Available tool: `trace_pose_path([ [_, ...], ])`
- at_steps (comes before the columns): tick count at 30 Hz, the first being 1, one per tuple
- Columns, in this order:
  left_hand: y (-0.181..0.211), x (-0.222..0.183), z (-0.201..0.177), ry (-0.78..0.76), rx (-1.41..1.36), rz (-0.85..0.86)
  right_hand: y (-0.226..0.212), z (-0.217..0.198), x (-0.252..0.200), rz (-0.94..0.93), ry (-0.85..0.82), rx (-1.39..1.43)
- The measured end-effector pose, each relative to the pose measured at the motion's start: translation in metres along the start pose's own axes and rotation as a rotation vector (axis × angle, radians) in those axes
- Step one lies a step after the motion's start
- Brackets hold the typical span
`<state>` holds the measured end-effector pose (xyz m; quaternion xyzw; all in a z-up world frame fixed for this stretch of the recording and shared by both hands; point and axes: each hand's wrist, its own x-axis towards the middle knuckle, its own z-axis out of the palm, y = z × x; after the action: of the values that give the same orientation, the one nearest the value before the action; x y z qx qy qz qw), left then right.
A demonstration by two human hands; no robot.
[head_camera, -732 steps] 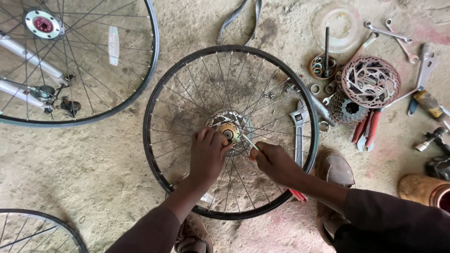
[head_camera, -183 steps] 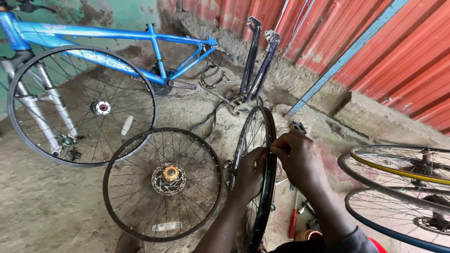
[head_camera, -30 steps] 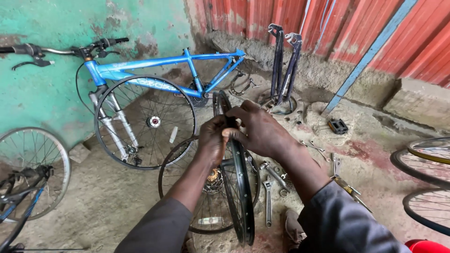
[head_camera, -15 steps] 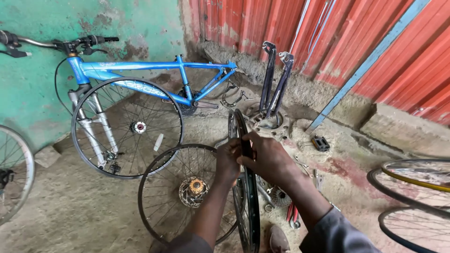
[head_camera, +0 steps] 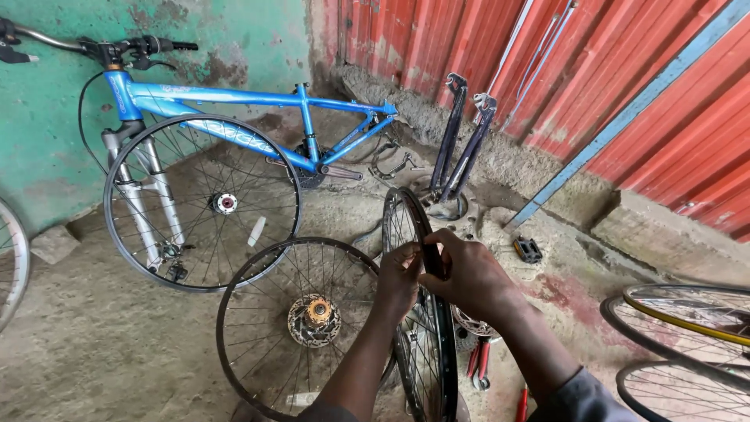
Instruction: Repairing and adjusting bicycle components, specifically focusing on the wheel hub and gears using hand tools.
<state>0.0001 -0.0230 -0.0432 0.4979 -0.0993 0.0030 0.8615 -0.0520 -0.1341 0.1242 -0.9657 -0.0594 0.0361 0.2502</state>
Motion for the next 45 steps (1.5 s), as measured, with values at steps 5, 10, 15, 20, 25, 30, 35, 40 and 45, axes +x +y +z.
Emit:
trace_pose_path([
  [5,-0.003,-0.001,0.01,0.038,-0.006,-0.024,0.005,0.0,0.003,0.035,-0.012,-0.091],
  [10,0.021,-0.008,0.02,0.043,0.081,-0.016,0.008,0.011,0.009,0.066,-0.017,-0.206],
  [15,0.015,-0.004,0.019,0.096,-0.022,-0.069,-0.005,0.012,0.0,0.048,-0.019,-0.273],
  [20,0.021,-0.008,0.023,0.136,-0.136,0.019,-0.016,0.004,-0.002,0.038,-0.029,-0.231],
  [25,0.032,-0.012,0.028,0.14,-0.162,0.02,-0.021,0.0,-0.005,0.134,0.02,-0.131],
  [30,0.032,-0.011,0.019,0.028,-0.073,-0.015,-0.018,0.001,-0.003,0.191,-0.002,-0.031],
  [35,0.016,-0.002,0.019,0.059,-0.226,-0.003,-0.013,0.003,-0.001,0.194,0.001,-0.048],
  [40,0.019,-0.005,0.028,0.141,-0.244,0.078,-0.019,0.003,-0.004,0.179,-0.007,-0.042],
  [45,0.012,-0.006,0.016,0.14,-0.03,0.018,-0.014,0.003,-0.003,0.182,-0.009,-0.025],
])
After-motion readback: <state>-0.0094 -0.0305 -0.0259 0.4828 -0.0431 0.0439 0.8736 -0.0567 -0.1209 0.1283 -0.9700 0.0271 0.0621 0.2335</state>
